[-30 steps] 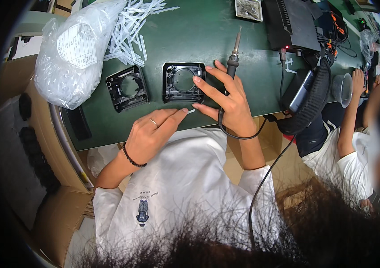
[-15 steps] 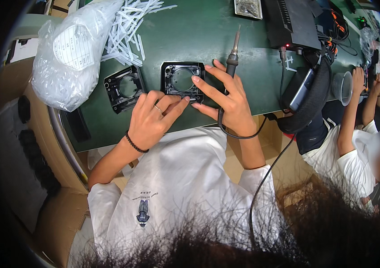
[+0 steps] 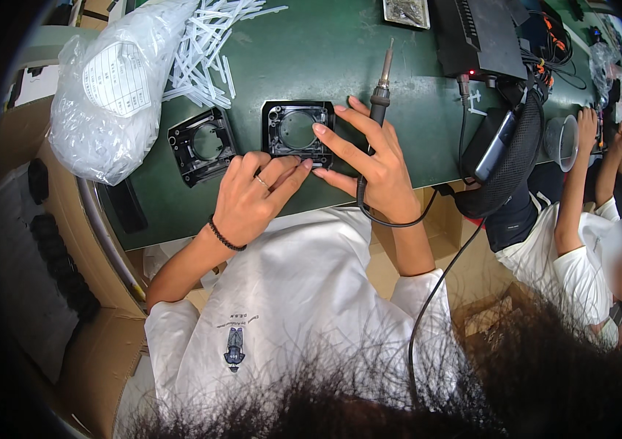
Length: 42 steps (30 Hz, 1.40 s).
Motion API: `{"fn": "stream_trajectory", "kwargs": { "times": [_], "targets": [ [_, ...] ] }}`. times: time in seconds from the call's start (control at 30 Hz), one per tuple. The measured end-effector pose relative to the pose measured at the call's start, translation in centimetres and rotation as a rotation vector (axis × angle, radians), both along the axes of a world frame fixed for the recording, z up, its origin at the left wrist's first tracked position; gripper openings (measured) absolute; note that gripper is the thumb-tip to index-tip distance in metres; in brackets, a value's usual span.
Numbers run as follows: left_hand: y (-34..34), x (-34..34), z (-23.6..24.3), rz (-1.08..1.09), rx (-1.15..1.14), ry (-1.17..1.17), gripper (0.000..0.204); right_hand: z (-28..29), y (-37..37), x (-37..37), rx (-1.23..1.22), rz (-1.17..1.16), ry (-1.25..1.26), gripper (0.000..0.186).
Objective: Apply solder or heat to small electronic components within a plastic housing using a soldering iron.
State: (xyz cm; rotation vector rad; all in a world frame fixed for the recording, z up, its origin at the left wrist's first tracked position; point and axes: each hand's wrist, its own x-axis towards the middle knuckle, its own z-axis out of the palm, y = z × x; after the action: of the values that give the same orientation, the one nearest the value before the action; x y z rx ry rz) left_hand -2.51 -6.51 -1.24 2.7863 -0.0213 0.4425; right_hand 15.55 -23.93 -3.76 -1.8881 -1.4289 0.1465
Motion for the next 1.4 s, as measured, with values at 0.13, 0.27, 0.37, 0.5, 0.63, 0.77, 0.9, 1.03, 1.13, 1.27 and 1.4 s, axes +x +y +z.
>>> {"fn": "stream_trajectory", "kwargs": {
  "times": [0.13,0.27,0.37,0.5,0.63,0.77,0.9,1.03,1.13,1.27,1.4],
  "targets": [
    [0.0,-0.2,-0.3,0.001,0.009,0.031,0.047,0.1,0.0,0.0,-0.005,-0.003,0.004,0.073],
    [0.0,-0.2,-0.3,-0.009,0.001,0.034,0.048,0.1,0.0,0.0,-0.001,-0.003,0.006,0.073],
    [0.0,-0.2,-0.3,-0.024,0.030,0.011,0.046,0.1,0.0,0.1,0.000,-0.003,-0.002,0.073],
    [-0.1,-0.2,-0.5,-0.040,0.098,-0.012,0.045,0.2,0.1,0.0,-0.001,-0.005,-0.007,0.071],
    [-0.2,-0.7,-0.4,-0.046,0.101,0.017,0.047,0.2,0.2,-0.1,0.003,-0.005,-0.015,0.069],
    [-0.5,-1.8,-0.4,-0.013,0.108,0.102,0.051,0.0,0.2,0.0,0.003,0.003,0.006,0.069],
    [-0.4,-3.0,-0.1,0.117,0.169,0.094,0.050,0.6,0.3,-0.1,0.003,-0.012,-0.005,0.070],
    [-0.4,-3.3,-0.3,0.121,0.161,0.095,0.047,1.1,0.5,-0.1,-0.002,-0.021,-0.010,0.072],
    [0.8,-2.8,-0.3,0.084,0.060,0.064,0.066,1.0,0.4,-0.2,-0.013,-0.017,-0.014,0.069],
    [3.0,-0.4,3.0,0.068,-0.111,0.110,0.092,1.3,0.2,0.2,0.038,0.048,-0.091,0.057],
    [5.3,1.9,2.8,-0.012,-0.228,0.220,0.092,-1.1,-2.2,-0.5,0.515,-0.062,0.076,0.042]
  ]
}}
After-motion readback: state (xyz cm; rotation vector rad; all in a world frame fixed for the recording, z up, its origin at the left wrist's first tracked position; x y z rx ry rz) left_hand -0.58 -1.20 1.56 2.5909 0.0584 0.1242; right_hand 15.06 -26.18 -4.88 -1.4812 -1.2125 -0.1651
